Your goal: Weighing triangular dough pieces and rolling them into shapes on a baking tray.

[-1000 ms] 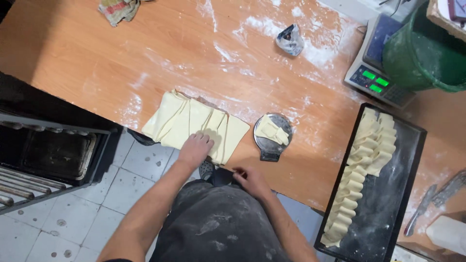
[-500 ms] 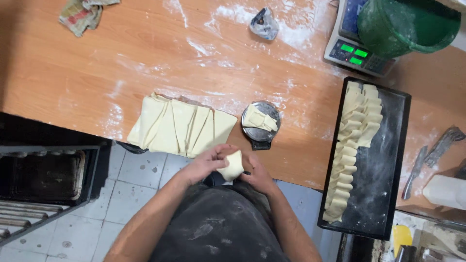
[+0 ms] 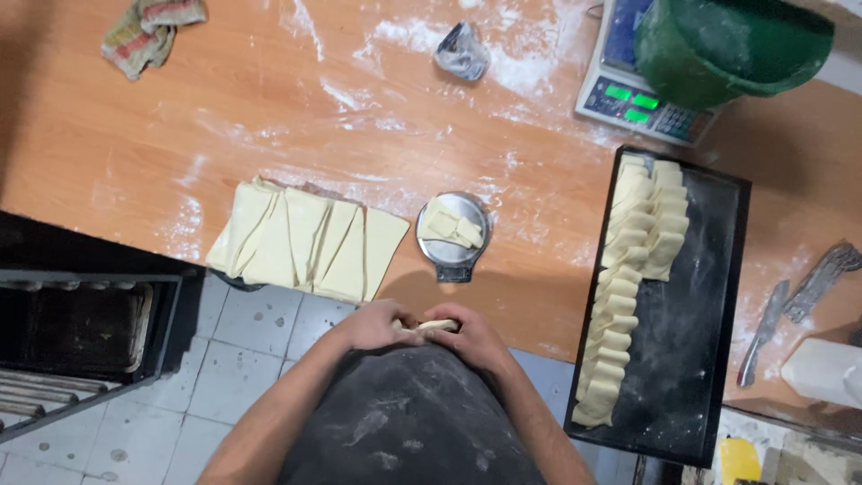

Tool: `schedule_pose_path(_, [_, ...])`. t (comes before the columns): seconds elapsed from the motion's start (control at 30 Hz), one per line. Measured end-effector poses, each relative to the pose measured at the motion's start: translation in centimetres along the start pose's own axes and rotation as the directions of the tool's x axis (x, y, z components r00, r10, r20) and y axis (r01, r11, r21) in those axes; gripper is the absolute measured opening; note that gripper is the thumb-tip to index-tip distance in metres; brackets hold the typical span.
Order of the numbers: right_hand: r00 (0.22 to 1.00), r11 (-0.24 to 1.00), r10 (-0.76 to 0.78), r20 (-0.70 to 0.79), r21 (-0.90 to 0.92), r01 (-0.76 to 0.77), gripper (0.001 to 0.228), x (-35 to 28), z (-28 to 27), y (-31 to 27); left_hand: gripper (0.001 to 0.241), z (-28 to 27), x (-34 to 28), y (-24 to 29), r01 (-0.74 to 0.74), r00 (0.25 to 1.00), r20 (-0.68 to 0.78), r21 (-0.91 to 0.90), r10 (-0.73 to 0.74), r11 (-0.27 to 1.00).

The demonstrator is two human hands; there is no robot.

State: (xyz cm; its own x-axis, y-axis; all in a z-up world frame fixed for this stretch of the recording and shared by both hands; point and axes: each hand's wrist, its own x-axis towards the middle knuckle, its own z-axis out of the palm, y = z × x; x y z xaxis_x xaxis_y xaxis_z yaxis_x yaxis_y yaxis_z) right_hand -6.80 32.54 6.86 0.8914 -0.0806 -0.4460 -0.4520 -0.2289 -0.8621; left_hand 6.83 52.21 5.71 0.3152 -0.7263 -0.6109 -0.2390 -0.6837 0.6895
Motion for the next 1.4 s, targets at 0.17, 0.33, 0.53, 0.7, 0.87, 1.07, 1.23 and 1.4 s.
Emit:
schedule_pose_path(0.17, [0.974, 0.97, -0.228, -0.017, -0.093, 0.225, 0.021, 0.0, -4.1, 1.2, 0.048, 1.2, 2.5, 4.2, -0.145, 0.989, -0.012, -0.178, 0.145, 0.973])
schedule_pose_path(0.33, [0.949, 0.928, -0.306, -0.082, -0.248, 0.278, 0.021, 2.2, -7.3, 4.0, 0.037, 2.0, 2.1, 7.2, -0.067, 0.997, -0.04, -0.158, 0.061, 0.985])
schedule_pose_path(0.53, [0.926, 0.892, -0.317, -0.204, -0.395, 0.218, 0.029, 6.4, -10.6, 3.3, 0.038, 3.0, 2.4, 7.4, -0.076, 0.997, -0.052, -0.301, 0.063, 0.95])
schedule_pose_path(0.7, [0.907, 0.893, -0.379, -0.183, -0.33, 0.306, 0.042, 8.9, -10.2, 0.7, 0.046, 5.6, 4.1, 5.5, 0.099, 0.99, -0.091, -0.118, -0.11, 0.988])
schedule_pose_path(0.87, [0.857, 0.82, -0.452, -0.247, -0.494, 0.29, 0.028, 7.9, -10.2, 3.1, 0.046, 6.6, 4.7, 3.5, 0.083, 0.992, -0.061, -0.311, -0.107, 0.947])
schedule_pose_path(1.07, [0.987, 0.993, -0.116, 0.115, -0.011, 0.118, 0.028, 4.1, -9.7, 7.6, 0.045, 8.6, 6.9, 1.5, 0.103, 0.99, -0.016, -0.612, -0.142, 0.784])
schedule_pose_path(1.23, [0.96, 0.999, 0.021, 0.278, 0.029, -0.031, 0.031, 2.0, -8.4, 7.5, 0.046, 9.5, 8.8, 1.3, 0.143, 0.982, -0.028, -0.528, -0.185, 0.837])
schedule_pose_path(1.4, [0.99, 0.985, 0.047, 0.135, -0.172, -0.023, 0.027, 2.1, -9.1, 9.0, 0.057, 9.1, 8.7, 0.3, 0.209, 0.971, -0.066, -0.227, -0.229, 0.951])
